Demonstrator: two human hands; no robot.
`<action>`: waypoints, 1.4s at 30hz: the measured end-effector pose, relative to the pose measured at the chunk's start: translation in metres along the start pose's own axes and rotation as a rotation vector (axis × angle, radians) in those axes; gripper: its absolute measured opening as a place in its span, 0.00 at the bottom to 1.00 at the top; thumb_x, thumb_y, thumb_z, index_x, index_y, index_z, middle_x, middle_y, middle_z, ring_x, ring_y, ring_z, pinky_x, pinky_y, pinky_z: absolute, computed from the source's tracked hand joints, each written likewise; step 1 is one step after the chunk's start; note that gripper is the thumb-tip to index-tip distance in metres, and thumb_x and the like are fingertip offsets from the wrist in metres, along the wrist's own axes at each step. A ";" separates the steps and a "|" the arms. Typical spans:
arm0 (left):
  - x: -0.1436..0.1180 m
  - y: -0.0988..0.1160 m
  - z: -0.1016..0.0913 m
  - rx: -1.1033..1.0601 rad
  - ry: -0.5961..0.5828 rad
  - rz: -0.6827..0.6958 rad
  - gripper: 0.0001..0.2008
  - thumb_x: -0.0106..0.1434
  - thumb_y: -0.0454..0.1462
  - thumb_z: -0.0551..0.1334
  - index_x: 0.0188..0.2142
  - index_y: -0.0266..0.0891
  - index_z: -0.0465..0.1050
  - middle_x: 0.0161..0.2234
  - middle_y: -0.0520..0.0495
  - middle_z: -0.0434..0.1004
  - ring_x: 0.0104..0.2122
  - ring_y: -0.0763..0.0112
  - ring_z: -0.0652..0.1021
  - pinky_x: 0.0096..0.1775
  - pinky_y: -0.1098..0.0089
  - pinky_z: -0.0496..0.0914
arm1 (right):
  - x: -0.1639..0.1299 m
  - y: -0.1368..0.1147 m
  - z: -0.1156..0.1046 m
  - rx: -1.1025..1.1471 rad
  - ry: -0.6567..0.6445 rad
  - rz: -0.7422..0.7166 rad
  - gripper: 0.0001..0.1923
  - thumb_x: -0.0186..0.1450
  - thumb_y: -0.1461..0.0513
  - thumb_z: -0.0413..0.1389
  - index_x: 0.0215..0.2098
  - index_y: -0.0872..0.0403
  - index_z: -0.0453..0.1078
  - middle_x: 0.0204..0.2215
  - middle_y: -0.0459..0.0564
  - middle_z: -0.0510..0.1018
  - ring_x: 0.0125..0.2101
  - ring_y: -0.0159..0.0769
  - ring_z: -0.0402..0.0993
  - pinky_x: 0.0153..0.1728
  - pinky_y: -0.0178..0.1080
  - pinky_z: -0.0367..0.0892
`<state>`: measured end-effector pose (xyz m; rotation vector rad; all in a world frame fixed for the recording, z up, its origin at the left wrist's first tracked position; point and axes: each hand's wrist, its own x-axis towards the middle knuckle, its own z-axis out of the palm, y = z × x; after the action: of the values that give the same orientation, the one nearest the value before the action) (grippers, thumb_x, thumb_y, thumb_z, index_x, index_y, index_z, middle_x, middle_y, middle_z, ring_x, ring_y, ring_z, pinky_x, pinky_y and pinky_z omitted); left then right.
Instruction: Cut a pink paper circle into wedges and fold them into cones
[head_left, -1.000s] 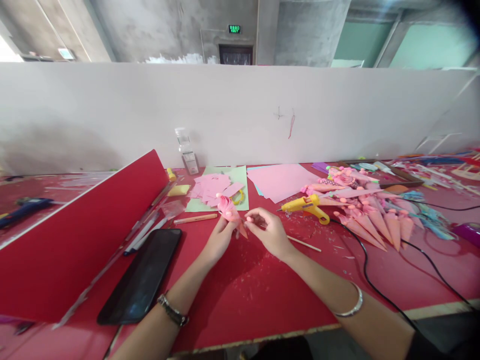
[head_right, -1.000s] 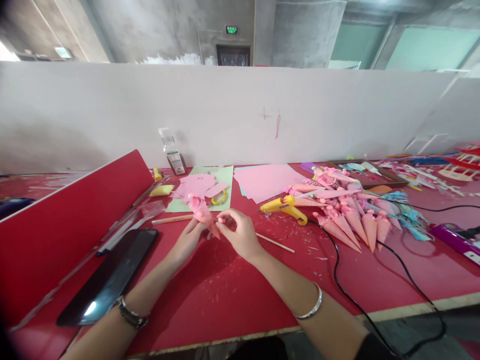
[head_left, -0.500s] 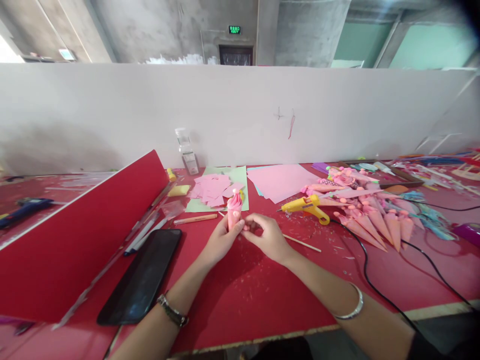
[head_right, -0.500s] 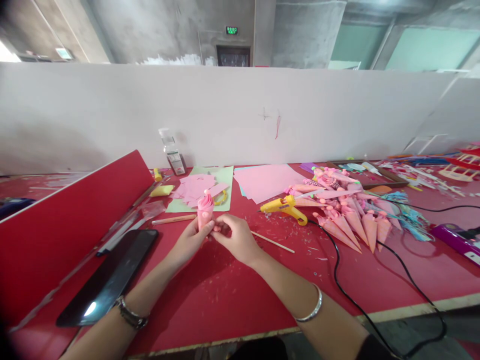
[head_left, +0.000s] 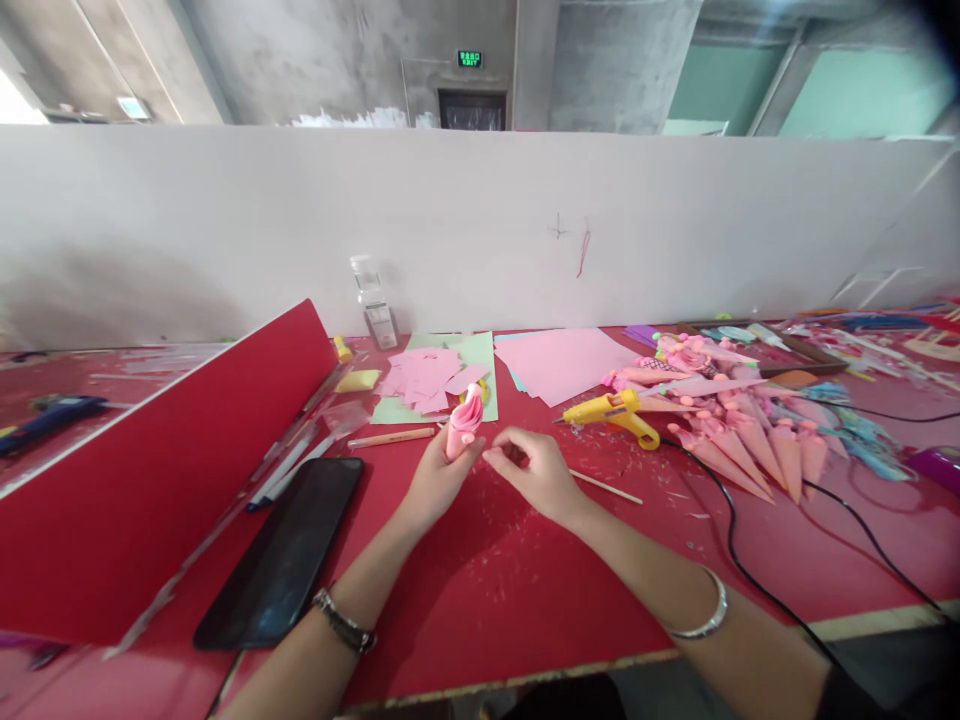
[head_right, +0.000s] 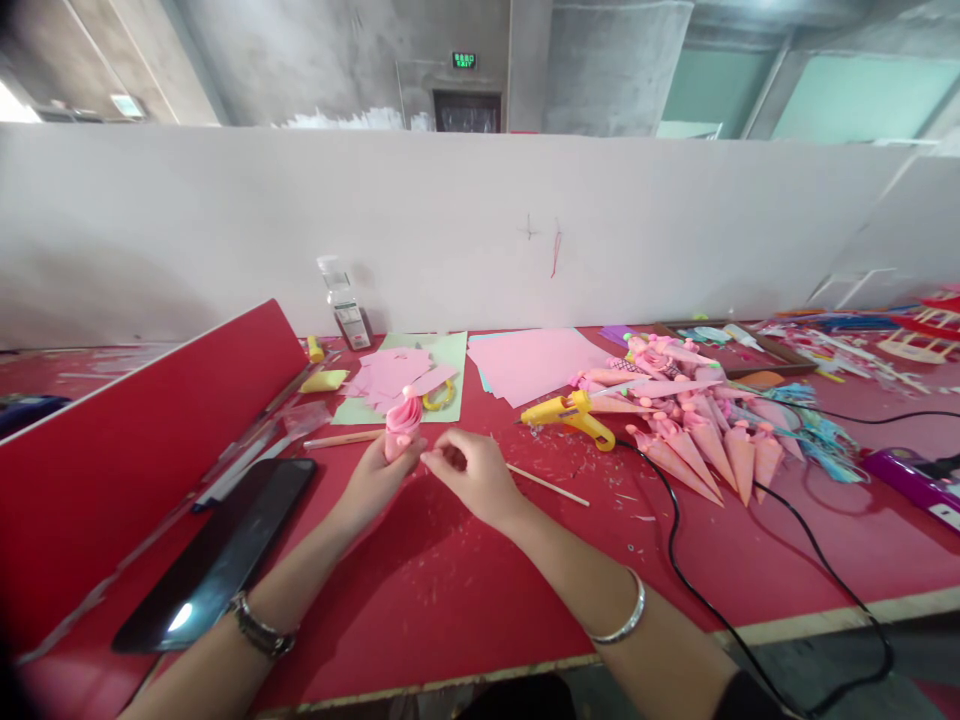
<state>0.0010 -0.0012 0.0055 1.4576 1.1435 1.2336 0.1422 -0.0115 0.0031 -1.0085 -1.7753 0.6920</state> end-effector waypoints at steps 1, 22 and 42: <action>0.000 0.000 0.000 -0.001 0.005 0.005 0.10 0.52 0.42 0.59 0.25 0.38 0.62 0.21 0.56 0.61 0.22 0.77 0.62 0.26 0.74 0.58 | 0.000 0.001 0.000 0.014 0.018 -0.003 0.06 0.60 0.59 0.51 0.29 0.54 0.65 0.23 0.44 0.70 0.23 0.30 0.66 0.25 0.31 0.61; 0.001 -0.002 -0.001 0.028 0.013 -0.077 0.16 0.52 0.46 0.59 0.19 0.38 0.56 0.16 0.58 0.56 0.18 0.80 0.57 0.22 0.75 0.53 | 0.002 0.004 0.000 0.023 0.071 0.016 0.09 0.63 0.62 0.45 0.37 0.53 0.66 0.24 0.45 0.71 0.23 0.31 0.67 0.27 0.33 0.62; 0.001 -0.005 -0.002 0.017 0.003 -0.039 0.15 0.54 0.43 0.58 0.20 0.38 0.56 0.16 0.58 0.55 0.18 0.81 0.56 0.21 0.75 0.52 | 0.002 0.002 0.000 0.052 0.016 -0.004 0.12 0.62 0.64 0.46 0.38 0.52 0.70 0.26 0.46 0.72 0.21 0.29 0.66 0.26 0.33 0.62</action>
<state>-0.0010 0.0010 0.0009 1.4398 1.1820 1.2026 0.1431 -0.0090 0.0020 -0.9734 -1.7362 0.7220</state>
